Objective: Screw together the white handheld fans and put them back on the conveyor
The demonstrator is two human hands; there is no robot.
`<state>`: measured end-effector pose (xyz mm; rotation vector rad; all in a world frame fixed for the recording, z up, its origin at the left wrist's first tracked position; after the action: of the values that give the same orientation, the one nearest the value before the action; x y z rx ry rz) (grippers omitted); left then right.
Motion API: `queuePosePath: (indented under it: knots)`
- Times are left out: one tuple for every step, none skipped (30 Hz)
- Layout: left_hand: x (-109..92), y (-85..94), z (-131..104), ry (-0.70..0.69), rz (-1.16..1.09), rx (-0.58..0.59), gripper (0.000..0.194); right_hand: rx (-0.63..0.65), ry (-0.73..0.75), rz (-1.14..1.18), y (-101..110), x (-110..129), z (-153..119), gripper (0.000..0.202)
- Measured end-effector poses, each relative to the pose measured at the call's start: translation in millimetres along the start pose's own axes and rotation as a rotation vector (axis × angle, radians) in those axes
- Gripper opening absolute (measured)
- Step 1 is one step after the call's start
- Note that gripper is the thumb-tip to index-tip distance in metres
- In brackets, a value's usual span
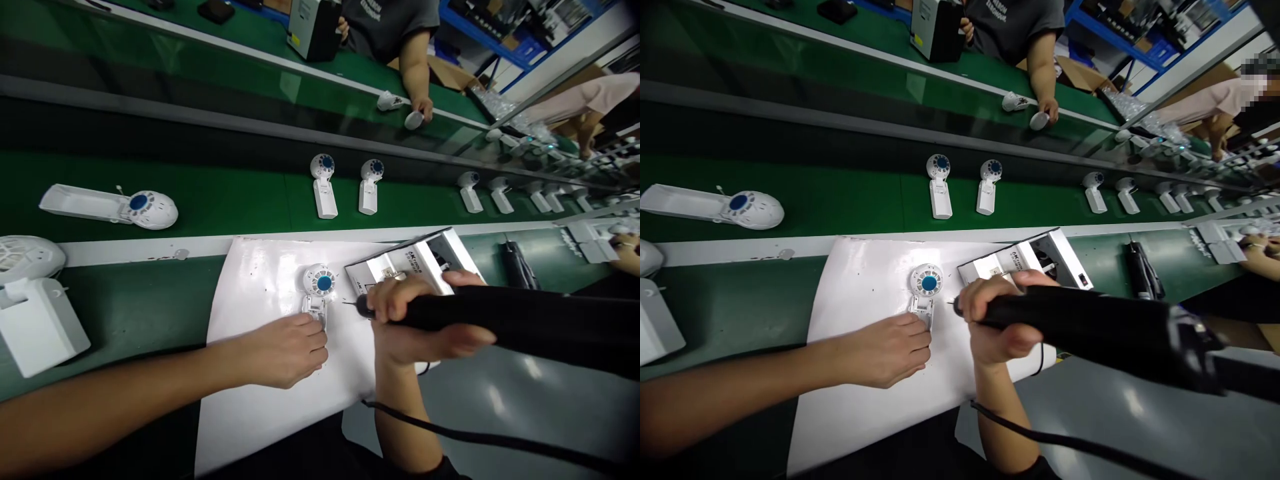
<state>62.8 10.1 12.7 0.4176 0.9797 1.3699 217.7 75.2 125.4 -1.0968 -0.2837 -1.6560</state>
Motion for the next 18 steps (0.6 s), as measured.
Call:
queuePosePath:
  knots:
    - [0.3,-0.4,0.0,0.0,0.004,-0.004,0.019,0.026,-0.025,0.034,-6.8,-2.8,-6.5,0.048]
    - [0.5,-0.7,0.0,0.0,0.008,-0.008,0.019,0.055,-0.041,0.057,-13.0,-5.8,-12.3,0.048]
    - [0.5,-0.8,0.0,-0.001,0.013,-0.013,0.019,0.078,-0.058,0.068,-17.8,-9.4,-17.0,0.047]
    - [0.4,-0.7,0.1,-0.003,0.018,-0.018,0.019,0.09,-0.075,0.069,-20.8,-13.6,-20.6,0.046]
    - [0.0,-0.3,0.4,-0.007,0.021,-0.026,0.019,0.092,-0.093,0.061,-22.2,-18.2,-23.2,0.046]
    - [-0.4,0.2,0.7,-0.011,0.023,-0.034,0.018,0.083,-0.107,0.053,-22.1,-22.7,-24.9,0.047]
    - [-0.8,1.0,1.0,-0.015,0.025,-0.041,0.018,0.074,-0.119,0.048,-21.5,-26.9,-26.3,0.048]
    - [-1.1,1.8,1.4,-0.019,0.025,-0.048,0.018,0.066,-0.132,0.047,-20.8,-31.0,-27.6,0.048]
    - [-1.0,2.7,1.9,-0.02,0.026,-0.053,0.018,0.061,-0.148,0.051,-20.3,-34.8,-29.2,0.047]
    - [-0.8,3.6,2.3,-0.019,0.026,-0.054,0.018,0.06,-0.165,0.059,-20.1,-38.4,-31.0,0.045]
    - [-0.6,4.5,2.7,-0.016,0.026,-0.053,0.018,0.058,-0.18,0.071,-20.1,-41.3,-33.0,0.042]
    - [-0.4,5.3,3.2,-0.012,0.03,-0.047,0.019,0.055,-0.194,0.083,-20.0,-43.6,-34.9,0.04]
    - [-0.6,6.3,3.7,-0.01,0.037,-0.04,0.019,0.051,-0.203,0.093,-19.7,-45.1,-36.6,0.038]
    - [-1.5,7.2,4.2,-0.011,0.052,-0.033,0.019,0.045,-0.208,0.105,-19.1,-46.0,-37.9,0.038]
    - [-2.9,7.9,4.6,-0.013,0.075,-0.028,0.019,0.039,-0.212,0.119,-18.4,-46.8,-38.8,0.039]
    - [-4.4,8.3,4.8,-0.012,0.106,-0.025,0.021,0.034,-0.218,0.129,-17.4,-47.9,-39.5,0.04]
    - [-5.7,8.2,4.5,-0.004,0.143,-0.026,0.025,0.026,-0.223,0.136,-16.3,-49.6,-39.9,0.041]
    - [-6.6,7.4,3.7,0.012,0.185,-0.029,0.031,0.019,-0.228,0.137,-15.3,-51.9,-40.1,0.042]
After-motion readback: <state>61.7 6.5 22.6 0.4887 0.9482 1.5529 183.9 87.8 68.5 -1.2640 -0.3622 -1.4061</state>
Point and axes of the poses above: each hand's wrist, its own z-axis towards the middle knuckle, its own y-axis out of the back of the hand, x = y × z, the point moved 7 cm from there along z, towards the middle knuckle, and after that the axes turned 13 degrees about -x, right-handed, at the moved point
